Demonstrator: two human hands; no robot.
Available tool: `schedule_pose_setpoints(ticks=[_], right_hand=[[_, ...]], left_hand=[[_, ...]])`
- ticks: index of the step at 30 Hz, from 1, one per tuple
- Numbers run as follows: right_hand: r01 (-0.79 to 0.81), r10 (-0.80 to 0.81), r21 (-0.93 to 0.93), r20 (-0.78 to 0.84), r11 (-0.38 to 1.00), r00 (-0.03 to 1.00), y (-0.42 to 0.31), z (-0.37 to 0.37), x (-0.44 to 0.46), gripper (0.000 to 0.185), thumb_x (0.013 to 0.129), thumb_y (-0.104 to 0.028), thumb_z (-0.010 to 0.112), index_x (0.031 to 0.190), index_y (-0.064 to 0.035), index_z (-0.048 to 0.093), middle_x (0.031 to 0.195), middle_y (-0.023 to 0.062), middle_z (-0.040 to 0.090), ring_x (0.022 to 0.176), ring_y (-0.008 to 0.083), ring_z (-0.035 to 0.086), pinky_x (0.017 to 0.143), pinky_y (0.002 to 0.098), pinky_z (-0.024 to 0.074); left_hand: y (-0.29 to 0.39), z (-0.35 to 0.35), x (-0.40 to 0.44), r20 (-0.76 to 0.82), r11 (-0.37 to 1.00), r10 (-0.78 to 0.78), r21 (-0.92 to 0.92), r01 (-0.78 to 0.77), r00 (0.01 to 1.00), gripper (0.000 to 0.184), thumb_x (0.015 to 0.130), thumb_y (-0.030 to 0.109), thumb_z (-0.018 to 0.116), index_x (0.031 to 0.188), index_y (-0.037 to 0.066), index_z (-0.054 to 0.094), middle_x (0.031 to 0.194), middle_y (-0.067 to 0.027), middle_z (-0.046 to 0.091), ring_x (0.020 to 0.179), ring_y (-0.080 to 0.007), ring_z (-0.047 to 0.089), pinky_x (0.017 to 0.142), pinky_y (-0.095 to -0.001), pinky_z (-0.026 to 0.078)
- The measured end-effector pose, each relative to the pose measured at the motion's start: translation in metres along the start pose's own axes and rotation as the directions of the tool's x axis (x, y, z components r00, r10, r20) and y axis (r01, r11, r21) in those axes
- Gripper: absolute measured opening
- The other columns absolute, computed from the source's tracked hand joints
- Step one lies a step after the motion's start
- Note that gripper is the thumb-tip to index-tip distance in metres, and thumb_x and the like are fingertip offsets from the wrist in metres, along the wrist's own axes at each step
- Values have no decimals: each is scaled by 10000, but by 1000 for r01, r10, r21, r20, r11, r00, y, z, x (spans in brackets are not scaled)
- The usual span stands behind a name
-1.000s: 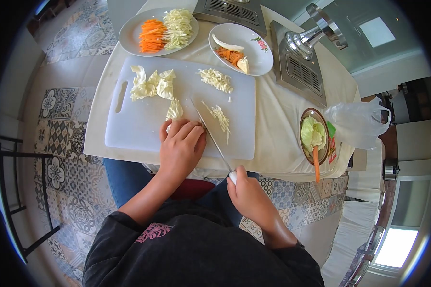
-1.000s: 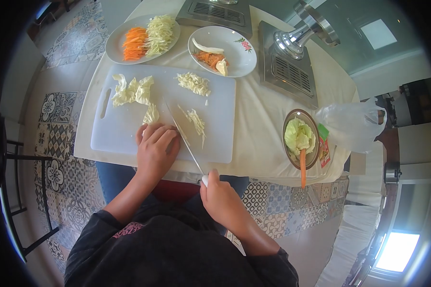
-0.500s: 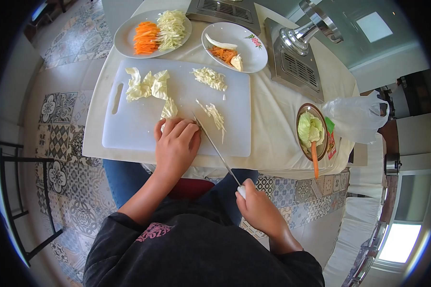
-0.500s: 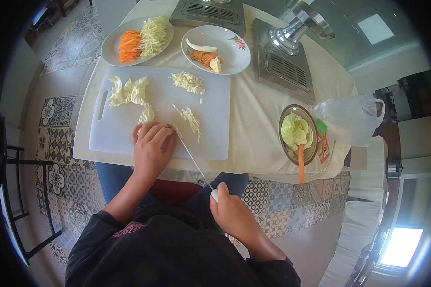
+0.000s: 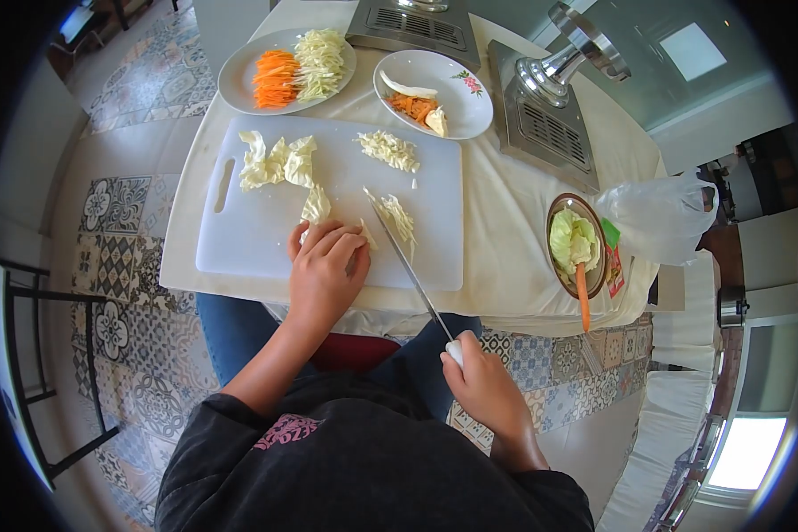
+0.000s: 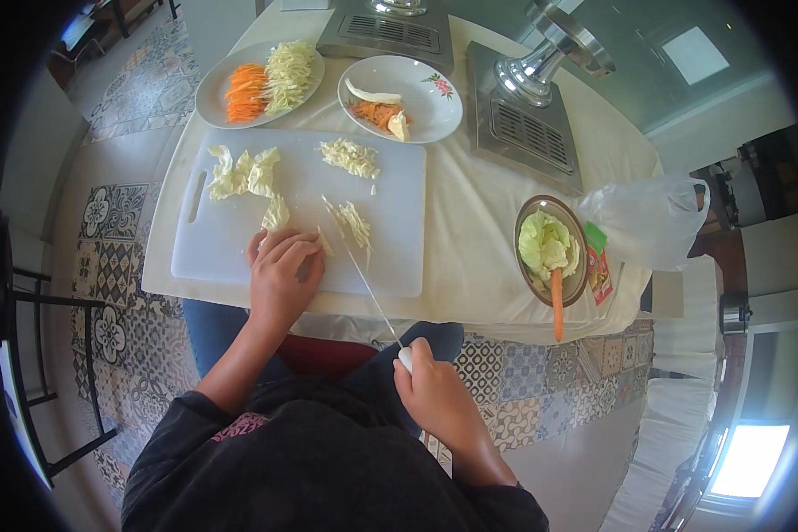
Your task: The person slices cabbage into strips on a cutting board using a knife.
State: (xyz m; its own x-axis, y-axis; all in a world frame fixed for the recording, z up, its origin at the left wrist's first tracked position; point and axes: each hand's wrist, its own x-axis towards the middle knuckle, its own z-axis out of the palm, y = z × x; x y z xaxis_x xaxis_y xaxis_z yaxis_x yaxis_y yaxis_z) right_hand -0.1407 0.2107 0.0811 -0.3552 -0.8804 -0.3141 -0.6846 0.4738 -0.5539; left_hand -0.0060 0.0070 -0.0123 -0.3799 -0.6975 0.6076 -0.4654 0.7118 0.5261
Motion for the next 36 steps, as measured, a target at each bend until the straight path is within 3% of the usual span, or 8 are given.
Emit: schedule_pose_setpoints(ticks=[4, 16, 25, 28, 31, 36], right_hand=[[-59, 58, 26, 12, 998, 998, -6, -1, -2, 257, 984, -227, 588, 1034, 10, 501, 784, 281, 658, 769, 494, 639, 652, 556, 472], [-35, 34, 16, 29, 999, 999, -12, 19, 1, 268, 998, -220, 571, 1059, 24, 479, 783, 307, 653, 769, 507, 638, 670, 576, 478], [65, -65, 24, -8, 998, 998, -19, 31, 26, 274, 1013, -214, 528, 1010, 42, 430, 717, 308, 649, 699, 507, 645, 613, 590, 509], [55, -55, -5, -10, 998, 998, -26, 32, 36, 271, 1014, -210, 523, 1005, 46, 432, 719, 314, 648, 700, 507, 647, 610, 586, 512], [-29, 28, 47, 37, 998, 999, -33, 28, 39, 274, 1012, -206, 539, 1032, 48, 440, 820, 344, 650, 808, 529, 632, 699, 593, 476], [-38, 34, 38, 102, 999, 994, -22, 12, 15, 275, 1009, -212, 543, 1054, 41, 444, 794, 329, 646, 783, 527, 628, 678, 592, 466]], left_hand=[[2, -1, 1, 5, 1000, -7, 5, 7, 1000, 73, 816, 81, 744, 854, 105, 687, 964, -5, 729, 1019, -208, 658, 1062, -461, 371], [3, -2, 3, 39, 999, -14, 32, 13, 999, 88, 823, 102, 731, 889, 125, 677, 959, 11, 702, 1027, -203, 639, 1058, -472, 365], [2, -1, 2, 39, 999, -12, 35, 11, 999, 85, 822, 106, 731, 882, 123, 672, 959, 13, 702, 1029, -203, 637, 1060, -471, 362], [2, -1, 2, 40, 999, -15, 32, 14, 999, 86, 820, 103, 734, 877, 117, 671, 958, 11, 703, 1029, -203, 637, 1062, -469, 362], [2, -1, 2, 44, 1000, -14, 27, 13, 999, 86, 818, 101, 737, 876, 112, 675, 957, 9, 704, 1028, -204, 637, 1061, -470, 364], [1, -1, 2, 34, 1000, -20, 1, 20, 999, 88, 810, 90, 745, 877, 105, 690, 962, 4, 703, 1025, -210, 636, 1052, -471, 372]])
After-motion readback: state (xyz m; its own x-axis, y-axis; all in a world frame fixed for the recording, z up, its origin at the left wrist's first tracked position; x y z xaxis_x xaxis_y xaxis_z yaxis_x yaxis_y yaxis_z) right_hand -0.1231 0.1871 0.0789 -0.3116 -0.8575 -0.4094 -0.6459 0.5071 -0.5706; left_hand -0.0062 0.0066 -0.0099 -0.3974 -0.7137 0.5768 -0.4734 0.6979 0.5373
